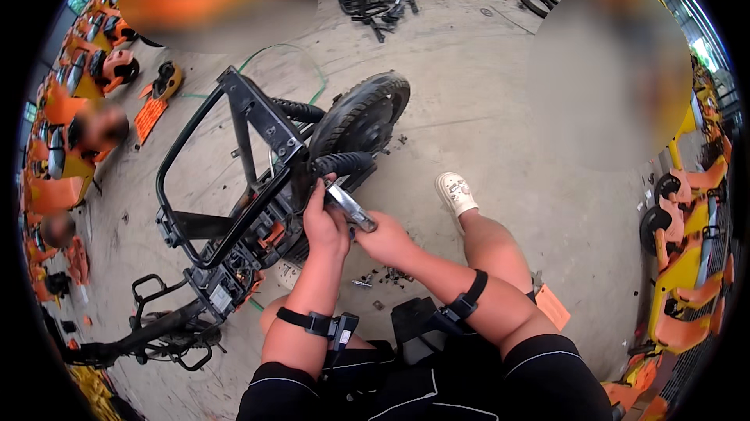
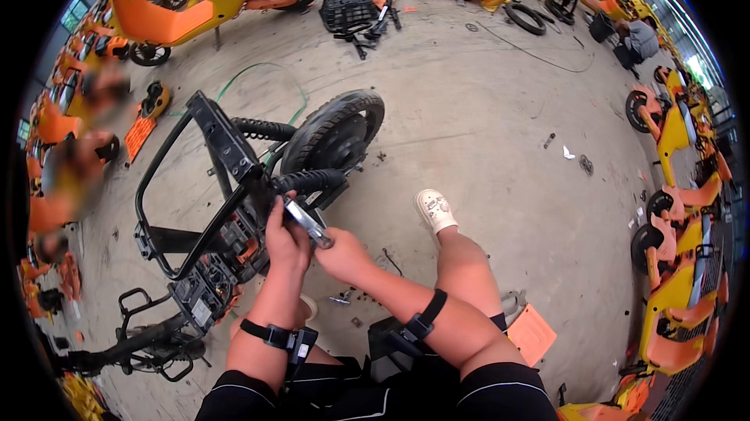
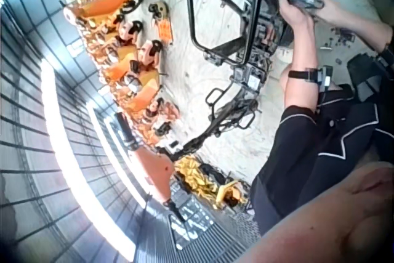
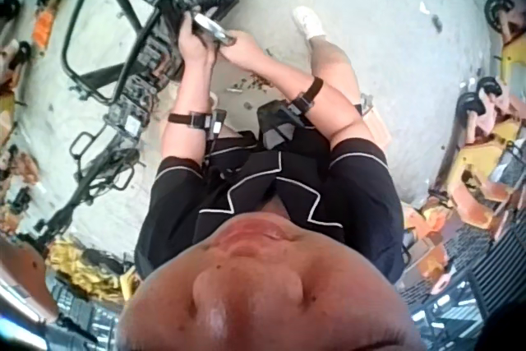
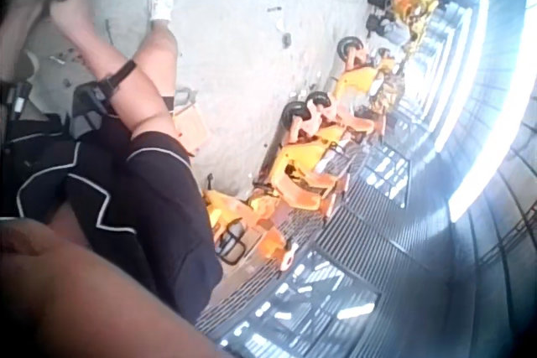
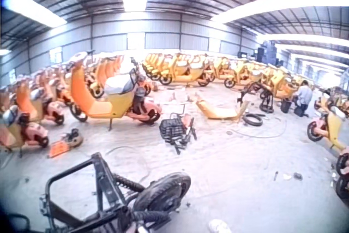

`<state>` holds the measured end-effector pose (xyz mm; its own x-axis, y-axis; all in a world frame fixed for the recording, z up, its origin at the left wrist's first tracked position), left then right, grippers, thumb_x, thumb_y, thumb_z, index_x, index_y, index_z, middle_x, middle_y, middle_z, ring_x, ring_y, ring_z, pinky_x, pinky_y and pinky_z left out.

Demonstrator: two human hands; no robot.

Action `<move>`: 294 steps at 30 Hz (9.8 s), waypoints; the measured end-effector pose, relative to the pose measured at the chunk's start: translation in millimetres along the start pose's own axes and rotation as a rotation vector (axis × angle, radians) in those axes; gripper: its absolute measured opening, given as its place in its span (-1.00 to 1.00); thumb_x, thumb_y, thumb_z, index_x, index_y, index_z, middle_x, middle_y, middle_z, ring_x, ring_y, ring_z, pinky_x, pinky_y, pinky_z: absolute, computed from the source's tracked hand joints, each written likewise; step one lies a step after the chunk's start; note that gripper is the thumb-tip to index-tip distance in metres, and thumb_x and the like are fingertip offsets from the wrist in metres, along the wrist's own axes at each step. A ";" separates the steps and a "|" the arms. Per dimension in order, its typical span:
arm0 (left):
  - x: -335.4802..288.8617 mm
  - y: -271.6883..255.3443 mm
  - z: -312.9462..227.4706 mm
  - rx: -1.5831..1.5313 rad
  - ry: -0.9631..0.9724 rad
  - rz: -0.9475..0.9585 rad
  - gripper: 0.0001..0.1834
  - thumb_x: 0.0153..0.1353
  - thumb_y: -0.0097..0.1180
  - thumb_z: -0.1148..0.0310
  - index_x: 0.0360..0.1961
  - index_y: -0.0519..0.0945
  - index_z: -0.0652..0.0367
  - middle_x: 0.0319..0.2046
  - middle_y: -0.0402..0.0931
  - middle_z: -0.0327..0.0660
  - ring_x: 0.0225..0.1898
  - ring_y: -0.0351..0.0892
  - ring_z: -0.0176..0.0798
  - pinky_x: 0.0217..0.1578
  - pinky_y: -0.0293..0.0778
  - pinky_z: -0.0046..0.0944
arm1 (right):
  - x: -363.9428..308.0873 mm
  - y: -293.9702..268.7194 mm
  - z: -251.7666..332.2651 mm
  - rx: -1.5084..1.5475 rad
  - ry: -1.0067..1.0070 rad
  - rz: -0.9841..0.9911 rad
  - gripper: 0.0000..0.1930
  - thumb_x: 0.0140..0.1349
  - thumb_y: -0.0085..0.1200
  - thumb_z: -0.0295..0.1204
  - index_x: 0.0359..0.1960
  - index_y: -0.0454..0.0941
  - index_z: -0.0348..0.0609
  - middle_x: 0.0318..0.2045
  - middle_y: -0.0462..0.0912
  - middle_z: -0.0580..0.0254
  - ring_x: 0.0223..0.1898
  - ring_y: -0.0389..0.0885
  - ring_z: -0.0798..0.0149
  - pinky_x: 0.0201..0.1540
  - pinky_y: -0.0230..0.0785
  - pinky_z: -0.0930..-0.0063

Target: The person uses an adjustable wrench to tighten a bolt on a shock absorber assembly of a scooter frame while handling small nuts and washers.

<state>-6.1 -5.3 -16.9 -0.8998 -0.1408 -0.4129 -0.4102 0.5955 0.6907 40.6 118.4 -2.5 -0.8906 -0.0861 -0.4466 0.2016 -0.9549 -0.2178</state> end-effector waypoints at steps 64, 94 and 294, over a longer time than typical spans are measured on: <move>-10.7 26.2 13.3 0.410 0.245 -0.217 -0.53 0.43 0.00 0.07 -0.03 0.58 0.34 -0.56 0.25 -0.43 -0.50 0.19 -0.53 -0.45 0.13 -0.46 | -13.2 -73.0 32.0 0.117 -0.099 0.025 -0.78 0.09 0.06 -0.42 -0.30 0.52 -0.33 -0.48 0.60 -0.13 -0.41 0.63 -0.01 -0.32 0.43 0.14; -14.5 33.2 8.2 0.007 0.048 -0.109 -0.69 0.41 0.03 0.16 -0.07 0.50 0.20 -0.61 0.12 -0.45 -0.59 0.09 -0.52 -0.52 0.09 -0.45 | -2.5 -73.6 13.5 0.125 -0.066 0.004 -0.82 0.15 0.06 -0.40 -0.37 0.46 -0.30 -0.58 0.52 0.03 -0.51 0.52 0.07 -0.38 0.35 0.23; -21.2 29.6 5.4 0.943 0.361 -0.046 -0.53 0.43 -0.02 0.16 0.13 0.40 0.37 0.02 0.48 -0.11 0.07 0.44 -0.31 0.11 0.30 -0.32 | 72.2 -83.4 40.2 -0.129 -0.434 -0.041 -0.73 0.19 0.21 -0.46 -0.08 0.57 -0.25 -0.32 0.62 0.13 -0.31 0.61 0.26 -0.19 0.48 0.40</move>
<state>1.7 19.6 9.1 -0.9412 -0.3175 -0.1150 -0.3016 0.9435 -0.1371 -56.9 180.4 18.2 -0.9818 -0.1863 -0.0359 0.1871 -0.9191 -0.3469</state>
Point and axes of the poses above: each hand's wrist, its own x-axis towards the middle knuckle, its own y-axis out of the palm, z = x × y, the point moved 2 cm from there along x, towards the middle knuckle
